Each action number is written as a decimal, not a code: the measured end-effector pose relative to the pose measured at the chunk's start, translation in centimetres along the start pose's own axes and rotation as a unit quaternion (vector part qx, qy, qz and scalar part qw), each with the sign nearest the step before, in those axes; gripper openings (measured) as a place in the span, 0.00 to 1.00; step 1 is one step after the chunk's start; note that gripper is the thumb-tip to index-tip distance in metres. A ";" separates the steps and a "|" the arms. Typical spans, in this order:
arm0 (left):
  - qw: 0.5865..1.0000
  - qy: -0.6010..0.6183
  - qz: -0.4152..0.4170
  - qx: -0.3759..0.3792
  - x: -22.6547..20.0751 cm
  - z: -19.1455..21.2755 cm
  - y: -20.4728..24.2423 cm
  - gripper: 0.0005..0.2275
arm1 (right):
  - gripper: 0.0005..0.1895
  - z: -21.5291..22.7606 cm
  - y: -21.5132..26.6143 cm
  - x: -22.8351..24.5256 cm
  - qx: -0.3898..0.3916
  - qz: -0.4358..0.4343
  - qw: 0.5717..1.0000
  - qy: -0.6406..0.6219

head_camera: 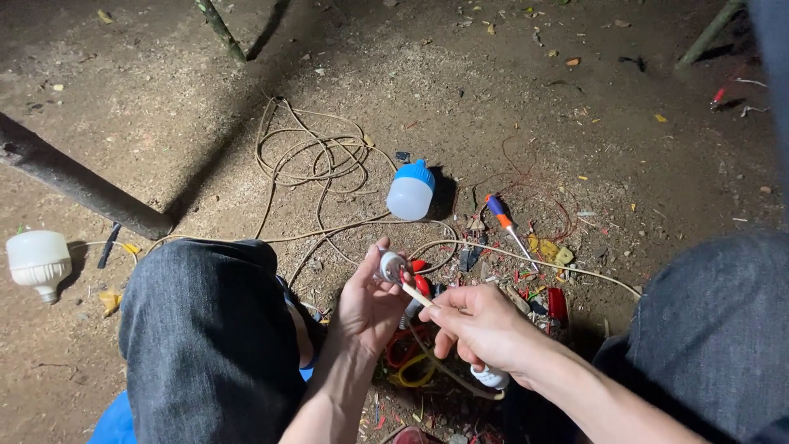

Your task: Connecting electrical wires to a light bulb socket and testing the bulb.

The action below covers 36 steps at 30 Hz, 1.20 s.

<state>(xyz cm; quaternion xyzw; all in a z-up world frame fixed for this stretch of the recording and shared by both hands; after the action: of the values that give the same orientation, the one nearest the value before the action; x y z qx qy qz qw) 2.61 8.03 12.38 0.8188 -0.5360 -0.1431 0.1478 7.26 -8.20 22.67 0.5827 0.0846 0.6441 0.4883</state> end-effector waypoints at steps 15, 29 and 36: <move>0.987 -0.148 0.025 -0.061 1.1 1.9 0.1 0.13 | 0.12 -0.1 -1.8 -3.0 -0.018 -0.066 0.995 0.073; 0.965 -0.232 0.108 -0.065 1.8 6.4 -1.6 0.09 | 0.13 -0.4 -1.5 -4.6 0.066 -0.087 0.994 -0.028; 0.972 -0.182 0.139 -0.053 2.6 6.2 -0.7 0.06 | 0.12 0.1 -2.6 -5.7 0.049 -0.090 0.994 -0.039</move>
<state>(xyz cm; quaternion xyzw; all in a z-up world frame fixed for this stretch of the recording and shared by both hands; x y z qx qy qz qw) 1.78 5.36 6.25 0.6875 -0.6540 -0.2960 0.1094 7.83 -11.14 17.13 0.6210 0.1490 0.5689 0.5182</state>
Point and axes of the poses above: each hand's wrist, its own y-axis away from the middle knuckle, its own z-axis out of the back of the hand, x = y × z, the point moved 3 cm from there along -y, towards the middle knuckle, and after that the axes turned 12 degrees about y, right-handed, at the moved point
